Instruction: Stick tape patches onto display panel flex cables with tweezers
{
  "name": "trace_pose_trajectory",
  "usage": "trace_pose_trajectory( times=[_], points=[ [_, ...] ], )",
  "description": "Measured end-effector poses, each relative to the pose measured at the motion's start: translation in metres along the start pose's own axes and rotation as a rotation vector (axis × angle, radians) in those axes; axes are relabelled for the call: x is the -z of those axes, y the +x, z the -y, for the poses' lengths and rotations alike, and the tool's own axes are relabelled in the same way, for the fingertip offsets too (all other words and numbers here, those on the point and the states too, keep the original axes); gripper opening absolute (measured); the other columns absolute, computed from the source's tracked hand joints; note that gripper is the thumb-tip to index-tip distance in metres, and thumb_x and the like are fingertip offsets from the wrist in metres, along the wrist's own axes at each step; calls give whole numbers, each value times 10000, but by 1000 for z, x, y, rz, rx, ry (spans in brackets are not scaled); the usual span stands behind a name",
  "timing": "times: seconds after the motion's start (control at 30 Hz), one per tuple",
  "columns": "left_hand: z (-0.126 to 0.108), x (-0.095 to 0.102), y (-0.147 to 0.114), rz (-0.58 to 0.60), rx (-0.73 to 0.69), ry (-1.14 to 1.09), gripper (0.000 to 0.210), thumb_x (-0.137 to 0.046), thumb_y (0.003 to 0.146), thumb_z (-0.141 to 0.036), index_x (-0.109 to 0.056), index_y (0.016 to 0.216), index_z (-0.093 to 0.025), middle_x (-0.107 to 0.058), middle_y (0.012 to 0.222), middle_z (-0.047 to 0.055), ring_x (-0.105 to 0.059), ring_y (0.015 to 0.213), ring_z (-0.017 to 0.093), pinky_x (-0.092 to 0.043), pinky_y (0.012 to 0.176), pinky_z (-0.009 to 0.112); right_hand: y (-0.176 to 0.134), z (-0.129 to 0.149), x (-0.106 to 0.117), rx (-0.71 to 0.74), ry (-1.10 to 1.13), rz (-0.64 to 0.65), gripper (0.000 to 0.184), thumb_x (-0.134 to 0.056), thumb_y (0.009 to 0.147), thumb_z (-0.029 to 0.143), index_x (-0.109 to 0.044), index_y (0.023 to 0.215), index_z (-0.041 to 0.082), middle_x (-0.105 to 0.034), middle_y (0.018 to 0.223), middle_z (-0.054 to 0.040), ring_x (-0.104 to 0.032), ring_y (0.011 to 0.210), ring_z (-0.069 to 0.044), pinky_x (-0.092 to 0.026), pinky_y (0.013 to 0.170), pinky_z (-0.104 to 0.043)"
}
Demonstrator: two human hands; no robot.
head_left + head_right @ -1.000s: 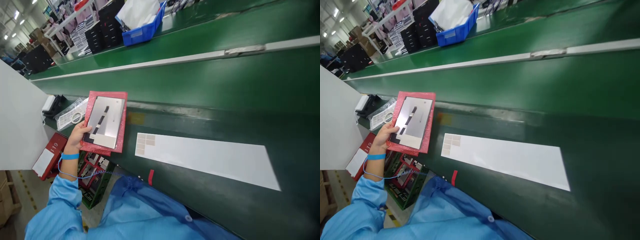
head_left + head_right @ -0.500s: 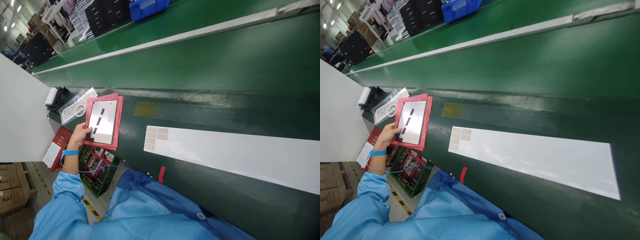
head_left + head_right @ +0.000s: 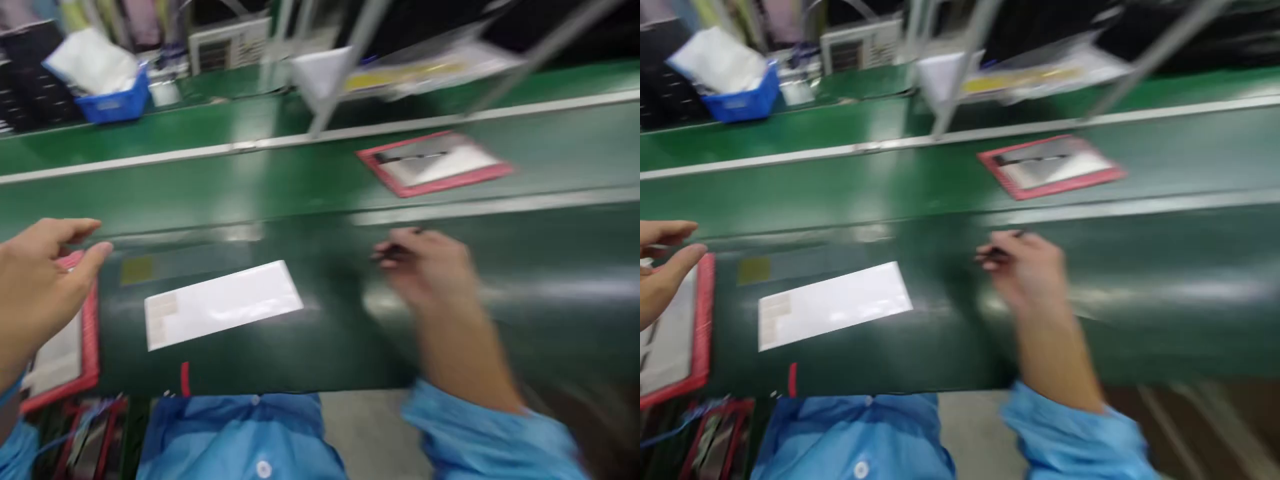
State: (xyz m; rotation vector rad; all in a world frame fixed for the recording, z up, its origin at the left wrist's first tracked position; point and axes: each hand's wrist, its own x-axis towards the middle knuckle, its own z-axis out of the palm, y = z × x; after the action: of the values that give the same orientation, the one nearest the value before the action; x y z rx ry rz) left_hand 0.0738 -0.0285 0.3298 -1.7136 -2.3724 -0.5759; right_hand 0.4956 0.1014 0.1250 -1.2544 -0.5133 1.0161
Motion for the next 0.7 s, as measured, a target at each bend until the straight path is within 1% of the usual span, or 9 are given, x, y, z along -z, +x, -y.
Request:
trace_pose_trajectory(
  times=[0.03, 0.1, 0.2, 0.27, 0.37, 0.43, 0.53, 0.63, 0.7],
  points=[
    [-25, -11, 14, 39, -91, -68, 414, -613, 799, -683, -774, 1089, -437, -782, 1117, -115, -732, 910, 299, -556, 1013, 493, 11, 13, 11, -2, -11, 7, 269, -698, 1046, 396, -703, 957, 142, -721, 941, -63, -683, 726, -131, -591, 660, -260],
    [-81, -38, 41, 182, -265, -222, 331, -663, 797, -632, -790, 998, -400, -794, 1010, -63, -714, 859, 304, -566, 999, 507, 27, 22, 26, -8, -8, 22, 342, -882, 869, 403, -668, 799, 145, -692, 747, -44, -631, 578, -118, -505, 498, -200],
    [-173, -88, 79, 423, -481, -324, 177, -739, 840, -409, -814, 918, -269, -787, 884, 0, -714, 867, 281, -567, 987, 444, 45, 12, 34, 39, 40, -19, 441, -974, 621, 432, -626, 731, 184, -677, 626, -33, -583, 471, -116, -400, 386, -174],
    [-232, -127, 102, 499, -572, -305, 132, -715, 875, -300, -814, 889, -213, -785, 895, 27, -715, 885, 268, -556, 946, 404, 52, 4, 34, 78, 68, -61, 460, -954, 569, 453, -608, 736, 201, -681, 604, -20, -571, 448, -112, -381, 369, -163],
    [-306, -193, 134, 518, -609, -257, 151, -672, 924, -234, -805, 909, -165, -783, 985, 103, -711, 993, 293, -525, 977, 410, 57, 0, 32, 123, 76, -103, 446, -914, 584, 480, -603, 740, 200, -682, 593, -20, -560, 430, -107, -380, 365, -159],
    [-344, -236, 152, 513, -583, -224, 174, -653, 965, -245, -789, 968, -136, -768, 1044, 150, -703, 1050, 305, -521, 1000, 436, 59, 1, 29, 139, 61, -110, 429, -896, 611, 482, -608, 743, 192, -680, 590, -27, -557, 422, -109, -381, 365, -165],
    [-387, -294, 174, 489, -539, -186, 270, -657, 1020, -339, -721, 1172, -125, -719, 1219, 143, -675, 1161, 283, -527, 1057, 495, 58, 0, 23, 145, 27, -107, 405, -884, 654, 469, -616, 760, 185, -681, 594, -36, -567, 425, -120, -381, 368, -173],
    [-417, -337, 191, 463, -525, -172, 390, -677, 1023, -422, -661, 1297, -145, -644, 1378, 135, -617, 1286, 294, -500, 1124, 548, 57, -2, 19, 142, 3, -107, 385, -873, 697, 464, -620, 777, 185, -683, 603, -36, -585, 452, -131, -390, 388, -182],
    [-435, -358, 201, 471, -533, -177, 416, -674, 1023, -437, -648, 1326, -153, -617, 1423, 138, -593, 1321, 305, -488, 1139, 559, 56, -1, 17, 144, -6, -125, 376, -860, 721, 471, -619, 786, 190, -682, 611, -31, -594, 473, -136, -397, 403, -189]
  ],
)
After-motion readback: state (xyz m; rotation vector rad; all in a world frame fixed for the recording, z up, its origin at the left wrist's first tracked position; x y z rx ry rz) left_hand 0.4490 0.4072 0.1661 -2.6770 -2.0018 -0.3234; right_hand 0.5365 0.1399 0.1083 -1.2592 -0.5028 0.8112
